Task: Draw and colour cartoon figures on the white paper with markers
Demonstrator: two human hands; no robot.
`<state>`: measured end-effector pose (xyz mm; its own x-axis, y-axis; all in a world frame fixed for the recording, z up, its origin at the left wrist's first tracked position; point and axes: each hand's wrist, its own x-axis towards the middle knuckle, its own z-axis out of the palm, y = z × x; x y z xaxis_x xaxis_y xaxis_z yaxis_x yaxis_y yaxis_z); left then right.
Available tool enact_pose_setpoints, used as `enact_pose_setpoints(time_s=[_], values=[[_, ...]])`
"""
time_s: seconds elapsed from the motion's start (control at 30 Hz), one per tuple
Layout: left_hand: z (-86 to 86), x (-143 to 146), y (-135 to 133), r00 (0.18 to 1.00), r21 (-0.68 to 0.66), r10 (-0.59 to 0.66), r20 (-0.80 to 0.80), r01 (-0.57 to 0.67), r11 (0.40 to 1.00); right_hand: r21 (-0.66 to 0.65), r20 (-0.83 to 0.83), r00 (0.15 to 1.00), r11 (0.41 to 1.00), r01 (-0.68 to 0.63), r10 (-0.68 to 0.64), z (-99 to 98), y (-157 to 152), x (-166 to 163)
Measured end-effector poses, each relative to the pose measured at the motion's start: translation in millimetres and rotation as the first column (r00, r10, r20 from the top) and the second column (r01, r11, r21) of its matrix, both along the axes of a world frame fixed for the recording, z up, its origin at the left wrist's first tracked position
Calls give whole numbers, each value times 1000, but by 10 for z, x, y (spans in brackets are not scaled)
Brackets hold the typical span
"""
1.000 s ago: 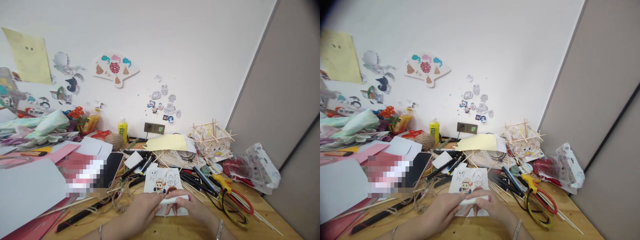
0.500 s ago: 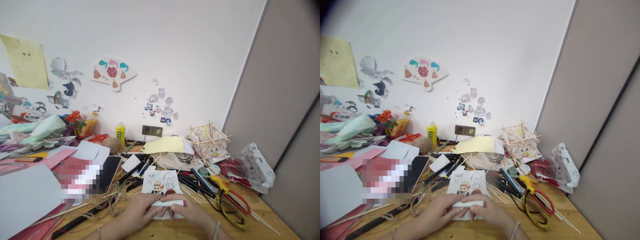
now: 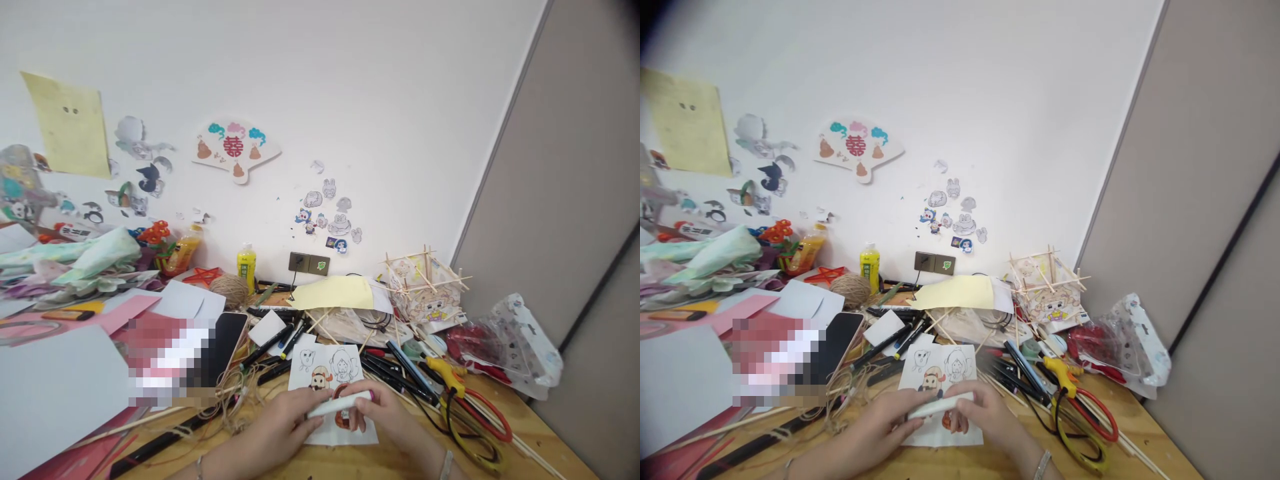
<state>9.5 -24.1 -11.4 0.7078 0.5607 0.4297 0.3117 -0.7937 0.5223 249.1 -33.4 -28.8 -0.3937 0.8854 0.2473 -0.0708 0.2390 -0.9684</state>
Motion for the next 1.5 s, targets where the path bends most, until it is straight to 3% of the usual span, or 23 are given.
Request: enact_pose_setpoints(time_s=[0.1, 0.2, 0.43, 0.7, 0.87, 0.93, 1.07, 1.27, 1.5], values=[[46, 2, -44, 1000, -69, -24, 2, 24, 997, -61, 3, 995, 994, -95, 95, -28, -14, -21], [57, 21, -67, 999, -116, 30, 37, -26, 993, -112, -10, 988, 981, -157, 156, -72, -12, -36], [-35, 60, -81, 993, -191, 107, 50, -96, 977, -129, 6, 987, 979, -157, 159, -156, -17, -33], [24, 23, -132, 1000, -55, 12, 10, -12, 998, -150, 2, 986, 975, -163, 165, -109, -85, -92], [8, 32, -146, 999, 66, 31, -8, -30, 997, -170, 7, 993, 978, -118, 121, -103, -84, -107], [-12, 39, -119, 997, 202, 76, -22, -70, 977, -113, 19, 997, 991, -71, 73, -70, -67, -110], [-30, 27, -31, 972, 449, 224, -70, -170, 877, -28, 8, 1000, 1000, 5, -5, 35, -47, -107], [9, -13, 10, 947, 439, 297, -120, -218, 871, -60, -4, 993, 992, 114, -114, 145, -70, -62], [9, -8, 34, 937, 446, 312, -157, -215, 869, -77, 105, 994, 996, 49, -40, 80, -38, -46]])
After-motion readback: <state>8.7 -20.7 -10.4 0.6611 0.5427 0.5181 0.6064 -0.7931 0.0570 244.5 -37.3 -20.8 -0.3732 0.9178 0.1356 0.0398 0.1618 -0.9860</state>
